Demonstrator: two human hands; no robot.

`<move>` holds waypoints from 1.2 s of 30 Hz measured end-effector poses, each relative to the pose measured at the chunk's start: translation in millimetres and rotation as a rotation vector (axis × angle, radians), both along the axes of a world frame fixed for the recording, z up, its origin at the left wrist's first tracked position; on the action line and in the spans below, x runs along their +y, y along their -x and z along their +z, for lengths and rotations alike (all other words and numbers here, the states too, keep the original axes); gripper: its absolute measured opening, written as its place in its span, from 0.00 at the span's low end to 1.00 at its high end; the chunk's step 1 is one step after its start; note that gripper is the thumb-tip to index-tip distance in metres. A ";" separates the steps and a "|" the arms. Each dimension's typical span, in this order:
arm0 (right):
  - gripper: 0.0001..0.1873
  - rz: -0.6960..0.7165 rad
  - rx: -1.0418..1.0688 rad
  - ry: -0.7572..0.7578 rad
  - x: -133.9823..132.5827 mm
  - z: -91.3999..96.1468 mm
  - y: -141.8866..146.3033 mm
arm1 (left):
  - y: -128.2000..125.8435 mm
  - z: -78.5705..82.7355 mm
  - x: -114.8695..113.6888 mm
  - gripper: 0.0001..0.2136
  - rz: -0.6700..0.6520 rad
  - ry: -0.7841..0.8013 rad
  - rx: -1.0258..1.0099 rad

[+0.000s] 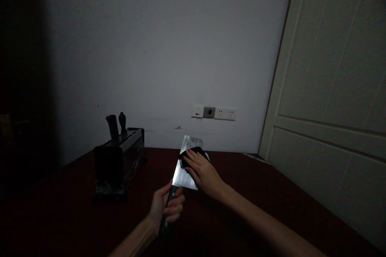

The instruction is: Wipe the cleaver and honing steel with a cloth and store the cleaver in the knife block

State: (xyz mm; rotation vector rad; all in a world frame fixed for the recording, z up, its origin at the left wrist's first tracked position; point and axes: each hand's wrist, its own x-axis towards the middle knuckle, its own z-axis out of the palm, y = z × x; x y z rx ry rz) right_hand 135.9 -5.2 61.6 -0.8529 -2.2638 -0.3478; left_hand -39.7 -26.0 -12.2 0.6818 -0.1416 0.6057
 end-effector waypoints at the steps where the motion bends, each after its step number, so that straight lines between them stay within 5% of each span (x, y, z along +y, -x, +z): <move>1: 0.21 -0.002 -0.014 0.002 -0.3 1.8 -2.1 | 0.1 0.1 0.0 0.14 -0.006 -0.001 -0.001; 8: 0.20 -0.102 0.101 -0.054 29.9 19.8 -22.7 | -0.1 -1.7 -0.8 0.14 -0.026 -0.011 0.008; 15: 0.20 -0.007 0.005 -0.022 -2.5 0.7 -10.4 | -0.2 -1.7 -1.1 0.14 0.015 -0.003 0.020; 22: 0.20 -0.053 0.117 -0.054 20.7 17.4 -28.2 | 0.3 2.0 -2.4 0.14 -0.020 -0.027 -0.009; 30: 0.20 0.066 -0.042 0.007 -25.7 0.8 -6.8 | 2.7 8.5 -3.4 0.13 0.026 -0.044 -0.034; 36: 0.19 -0.028 0.039 -0.040 6.5 25.3 -24.3 | -1.3 7.6 -5.2 0.14 0.017 -0.018 0.003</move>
